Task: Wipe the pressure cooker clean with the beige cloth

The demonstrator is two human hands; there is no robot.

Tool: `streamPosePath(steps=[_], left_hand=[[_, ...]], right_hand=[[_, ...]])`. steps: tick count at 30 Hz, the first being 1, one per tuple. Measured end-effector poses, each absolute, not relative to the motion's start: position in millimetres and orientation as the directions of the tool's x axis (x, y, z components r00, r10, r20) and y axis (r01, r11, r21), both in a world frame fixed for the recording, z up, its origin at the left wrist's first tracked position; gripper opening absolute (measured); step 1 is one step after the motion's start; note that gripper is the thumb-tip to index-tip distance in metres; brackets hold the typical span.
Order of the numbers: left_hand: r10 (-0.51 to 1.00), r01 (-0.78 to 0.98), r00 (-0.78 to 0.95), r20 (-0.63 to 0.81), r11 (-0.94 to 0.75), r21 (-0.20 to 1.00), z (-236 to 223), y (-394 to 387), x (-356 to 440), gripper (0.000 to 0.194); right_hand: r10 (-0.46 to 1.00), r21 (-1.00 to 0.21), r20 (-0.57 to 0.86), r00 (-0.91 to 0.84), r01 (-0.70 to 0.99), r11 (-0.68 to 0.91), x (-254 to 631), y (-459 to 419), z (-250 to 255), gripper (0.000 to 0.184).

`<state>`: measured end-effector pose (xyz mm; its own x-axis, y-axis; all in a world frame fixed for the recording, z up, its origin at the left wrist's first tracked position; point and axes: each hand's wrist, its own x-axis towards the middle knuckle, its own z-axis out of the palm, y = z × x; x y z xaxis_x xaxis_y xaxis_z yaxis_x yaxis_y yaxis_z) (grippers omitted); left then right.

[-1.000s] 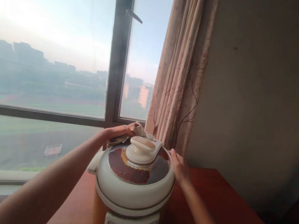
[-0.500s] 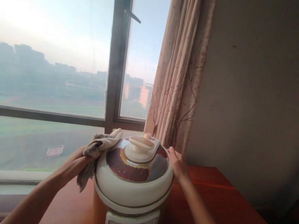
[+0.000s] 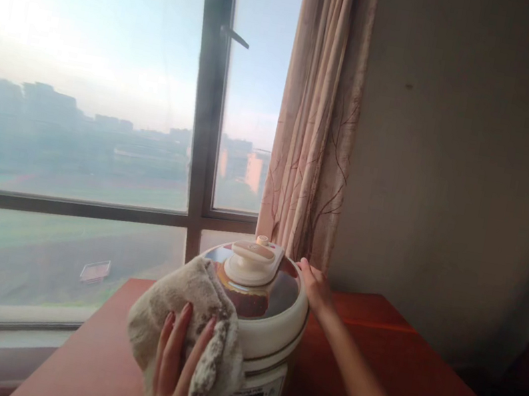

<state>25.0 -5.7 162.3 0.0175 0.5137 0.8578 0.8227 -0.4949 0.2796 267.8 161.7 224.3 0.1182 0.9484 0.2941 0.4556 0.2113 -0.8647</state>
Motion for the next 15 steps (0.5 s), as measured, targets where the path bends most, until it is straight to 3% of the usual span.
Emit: streamPosePath(steps=[2,4,8,11,15], left_hand=[[0.473,0.860,0.096,0.876,-0.483,0.166,163.5,-7.3,34.4,0.072],[0.402,0.869,0.253,0.880,-0.494,-0.024,171.1,-5.2,39.0,0.070],[0.309,0.760,0.568,0.763,-0.553,-0.342,202.4,1.3,42.2,0.066],[0.414,0.738,0.629,0.658,-0.585,-0.337,228.3,4.3,44.4,0.078],[0.530,0.768,0.562,0.635,-0.620,-0.162,248.5,10.2,42.5,0.092]], right_hand=[[0.948,-0.864,0.295,0.115,0.455,0.214,267.5,161.4,224.4,0.067],[0.949,-0.865,0.294,0.113,0.455,0.214,267.5,160.7,224.6,0.067],[0.950,-0.866,0.290,0.113,0.454,0.210,267.6,159.5,225.2,0.068],[0.950,-0.866,0.290,0.111,0.454,0.211,267.3,159.6,225.3,0.070],[0.950,-0.861,0.295,0.097,0.459,0.221,267.0,159.6,224.9,0.072]])
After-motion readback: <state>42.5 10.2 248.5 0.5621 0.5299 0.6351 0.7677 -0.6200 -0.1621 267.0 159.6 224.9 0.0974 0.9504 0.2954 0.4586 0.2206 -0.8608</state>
